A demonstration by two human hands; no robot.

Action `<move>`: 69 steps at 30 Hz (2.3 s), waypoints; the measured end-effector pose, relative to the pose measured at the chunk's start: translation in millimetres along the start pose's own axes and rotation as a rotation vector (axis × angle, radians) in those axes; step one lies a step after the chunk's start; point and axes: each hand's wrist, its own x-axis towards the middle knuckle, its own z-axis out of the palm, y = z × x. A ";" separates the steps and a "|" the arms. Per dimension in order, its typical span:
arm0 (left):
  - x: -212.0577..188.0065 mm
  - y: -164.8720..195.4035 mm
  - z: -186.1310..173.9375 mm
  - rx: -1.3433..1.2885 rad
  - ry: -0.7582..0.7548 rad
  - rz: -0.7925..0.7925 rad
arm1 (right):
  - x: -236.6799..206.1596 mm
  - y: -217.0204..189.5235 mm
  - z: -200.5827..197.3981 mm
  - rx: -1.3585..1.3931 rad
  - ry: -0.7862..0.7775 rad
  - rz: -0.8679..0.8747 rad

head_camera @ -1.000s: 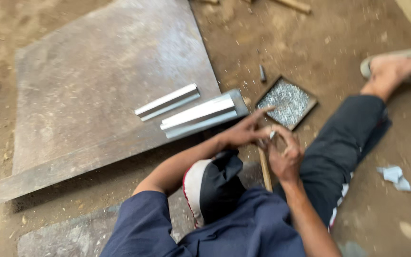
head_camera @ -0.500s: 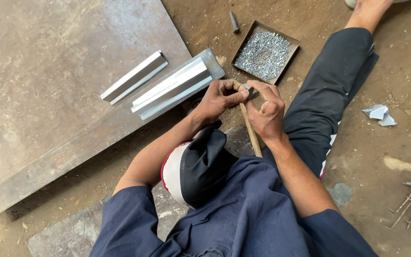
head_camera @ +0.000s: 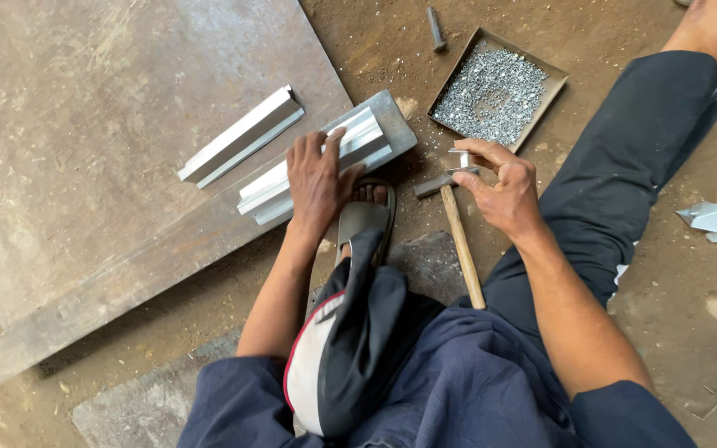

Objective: The person sits on the floor and uses a hammer and chisel to cut aluminum profiles into short pieces. They repeatedly position the chisel on the profile, strike it with the hammer, and separate the cut piece, stacking the finished pieces nearby.

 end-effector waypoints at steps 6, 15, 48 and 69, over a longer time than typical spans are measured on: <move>9.7 -7.3 33.3 -0.045 -0.028 -0.087 | 70.5 46.3 31.1 0.125 -0.163 0.058; 25.8 -10.6 48.7 -0.081 -0.072 0.009 | 111.7 65.4 46.4 0.005 -0.339 0.007; 99.4 -2.7 58.0 -0.179 -0.438 0.112 | -51.0 75.3 20.4 0.191 -0.170 0.902; 96.7 -3.9 60.1 -0.116 -0.393 0.186 | -70.1 76.3 18.8 0.165 -0.325 0.968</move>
